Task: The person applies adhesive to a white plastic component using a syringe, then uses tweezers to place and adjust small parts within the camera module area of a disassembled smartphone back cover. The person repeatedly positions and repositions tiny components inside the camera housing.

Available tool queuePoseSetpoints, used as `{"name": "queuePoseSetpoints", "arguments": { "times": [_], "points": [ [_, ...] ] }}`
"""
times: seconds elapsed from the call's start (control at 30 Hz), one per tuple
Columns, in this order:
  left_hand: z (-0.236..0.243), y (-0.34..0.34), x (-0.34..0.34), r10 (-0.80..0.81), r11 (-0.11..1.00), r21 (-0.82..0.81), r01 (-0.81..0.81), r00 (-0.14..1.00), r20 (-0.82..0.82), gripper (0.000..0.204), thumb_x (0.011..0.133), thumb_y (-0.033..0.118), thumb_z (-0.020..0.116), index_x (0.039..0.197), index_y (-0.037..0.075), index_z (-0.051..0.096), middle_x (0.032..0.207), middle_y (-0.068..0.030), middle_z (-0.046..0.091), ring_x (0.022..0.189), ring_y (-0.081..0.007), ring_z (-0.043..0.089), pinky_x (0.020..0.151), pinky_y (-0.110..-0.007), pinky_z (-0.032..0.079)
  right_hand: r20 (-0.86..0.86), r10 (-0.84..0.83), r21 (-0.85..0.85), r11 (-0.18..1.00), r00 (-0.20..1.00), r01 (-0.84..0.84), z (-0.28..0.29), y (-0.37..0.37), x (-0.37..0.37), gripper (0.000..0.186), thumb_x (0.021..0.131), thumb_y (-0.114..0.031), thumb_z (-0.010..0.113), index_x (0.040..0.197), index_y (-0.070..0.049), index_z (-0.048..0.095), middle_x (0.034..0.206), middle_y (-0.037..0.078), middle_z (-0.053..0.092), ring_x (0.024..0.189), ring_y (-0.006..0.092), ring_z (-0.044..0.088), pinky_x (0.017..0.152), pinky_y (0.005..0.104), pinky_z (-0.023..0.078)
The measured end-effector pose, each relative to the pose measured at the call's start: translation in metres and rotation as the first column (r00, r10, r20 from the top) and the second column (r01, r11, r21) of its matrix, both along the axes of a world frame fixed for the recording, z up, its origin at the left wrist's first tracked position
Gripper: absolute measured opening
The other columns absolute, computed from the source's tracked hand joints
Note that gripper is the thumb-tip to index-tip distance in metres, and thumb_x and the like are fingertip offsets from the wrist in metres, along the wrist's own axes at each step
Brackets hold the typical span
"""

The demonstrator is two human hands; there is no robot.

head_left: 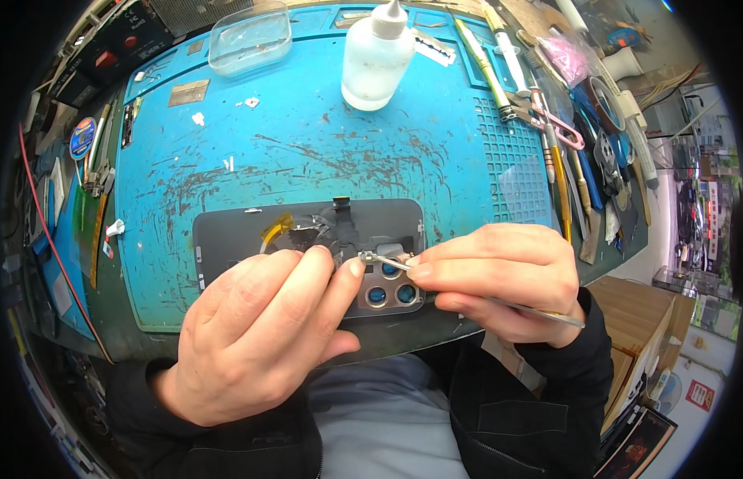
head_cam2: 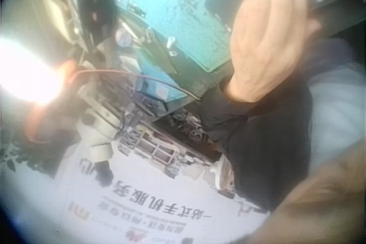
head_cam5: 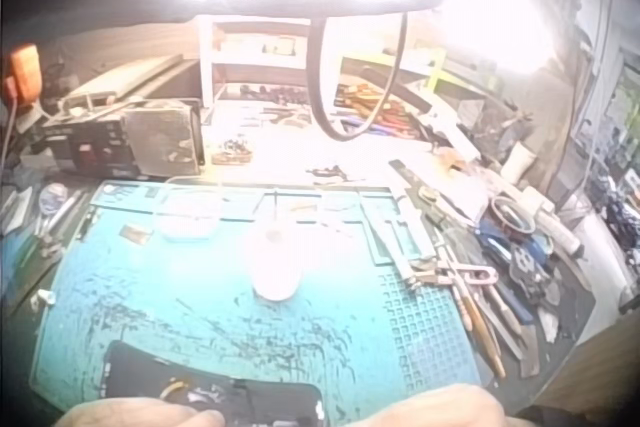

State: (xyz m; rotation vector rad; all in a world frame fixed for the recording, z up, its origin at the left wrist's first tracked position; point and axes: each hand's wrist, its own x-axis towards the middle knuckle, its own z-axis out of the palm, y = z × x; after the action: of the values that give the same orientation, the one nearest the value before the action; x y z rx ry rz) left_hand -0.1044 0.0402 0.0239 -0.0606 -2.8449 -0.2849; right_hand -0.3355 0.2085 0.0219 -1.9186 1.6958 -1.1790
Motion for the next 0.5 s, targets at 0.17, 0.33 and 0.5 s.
{"name": "queuePoseSetpoints", "arguments": {
  "times": [0.17,0.33,0.5],
  "points": [
    [-0.0005,-0.0006,-0.0003,-0.002,1.0,-0.003,0.002,1.0,-0.015,0.05,0.097,0.04,0.071,0.127,0.0,0.076,0.128,-0.0122,0.065,0.109,-0.0272,0.065,0.092,-0.039,0.056,0.0,0.009,0.009,1.0,1.0,-0.009,0.0003,0.0,-0.0008,0.023,0.086,-0.006,0.085,0.108,-0.003,0.08,0.1,0.012,0.08,0.084,0.0268,0.079,0.069,0.0342,0.063],
    [-0.0011,-0.001,-0.0011,0.001,1.0,-0.01,-0.002,0.999,-0.04,0.047,0.095,0.035,0.071,0.125,0.0,0.076,0.124,-0.01,0.066,0.108,-0.0231,0.065,0.091,-0.037,0.057,0.006,0.021,0.003,1.0,1.0,-0.021,0.0007,-0.0005,-0.0014,0.023,0.086,-0.006,0.085,0.108,-0.002,0.08,0.101,0.013,0.08,0.084,0.0268,0.079,0.069,0.0343,0.063],
    [-0.0008,-0.0001,-0.0004,-0.001,1.0,0.0,0.001,1.0,-0.019,0.05,0.096,0.039,0.071,0.127,0.0,0.076,0.128,-0.012,0.065,0.11,-0.0269,0.065,0.092,-0.039,0.057,0.003,0.036,-0.005,0.999,0.999,-0.036,0.0005,-0.0011,-0.002,0.023,0.086,-0.005,0.084,0.108,-0.001,0.079,0.101,0.013,0.08,0.084,0.0271,0.079,0.069,0.0344,0.063]
  ]
}}
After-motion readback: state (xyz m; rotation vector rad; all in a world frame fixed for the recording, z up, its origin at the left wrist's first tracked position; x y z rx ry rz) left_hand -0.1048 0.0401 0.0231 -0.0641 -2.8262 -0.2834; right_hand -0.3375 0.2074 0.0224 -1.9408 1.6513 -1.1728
